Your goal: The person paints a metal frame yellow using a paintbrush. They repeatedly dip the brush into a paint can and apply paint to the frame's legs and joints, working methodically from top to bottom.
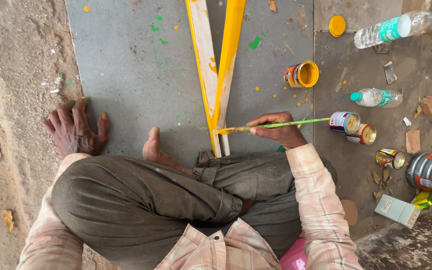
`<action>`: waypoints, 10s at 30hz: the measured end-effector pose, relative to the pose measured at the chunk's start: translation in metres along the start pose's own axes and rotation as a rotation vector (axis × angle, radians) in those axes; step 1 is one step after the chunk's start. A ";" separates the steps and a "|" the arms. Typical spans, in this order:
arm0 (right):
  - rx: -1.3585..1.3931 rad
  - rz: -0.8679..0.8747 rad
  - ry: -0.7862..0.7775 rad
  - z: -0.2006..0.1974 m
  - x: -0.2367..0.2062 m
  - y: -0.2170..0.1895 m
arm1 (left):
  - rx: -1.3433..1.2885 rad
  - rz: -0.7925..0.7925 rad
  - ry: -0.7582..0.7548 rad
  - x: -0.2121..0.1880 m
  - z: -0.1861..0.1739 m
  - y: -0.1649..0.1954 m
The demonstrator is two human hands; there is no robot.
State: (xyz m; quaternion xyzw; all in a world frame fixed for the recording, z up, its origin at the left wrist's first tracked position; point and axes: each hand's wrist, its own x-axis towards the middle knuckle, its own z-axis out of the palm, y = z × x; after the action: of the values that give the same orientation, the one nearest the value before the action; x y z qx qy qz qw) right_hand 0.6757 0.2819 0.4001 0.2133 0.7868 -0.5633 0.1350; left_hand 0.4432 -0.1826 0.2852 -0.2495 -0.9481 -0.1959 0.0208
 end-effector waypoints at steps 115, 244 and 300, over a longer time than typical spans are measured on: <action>-0.850 -0.828 0.444 0.070 0.041 -0.172 | -0.042 -0.053 -0.034 0.022 0.030 -0.048; 0.277 0.059 1.192 -0.154 0.061 0.047 | 0.362 0.024 0.011 0.080 0.096 -0.005; -0.710 -0.610 0.020 0.067 0.052 -0.142 | -0.043 -0.095 -0.011 0.027 0.039 -0.052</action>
State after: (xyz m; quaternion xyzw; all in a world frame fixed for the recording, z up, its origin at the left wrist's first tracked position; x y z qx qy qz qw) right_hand 0.5596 0.1897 0.4720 -0.0815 0.9589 -0.2710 0.0205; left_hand 0.3966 -0.1962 0.2345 -0.2054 -0.9546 -0.2156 0.0010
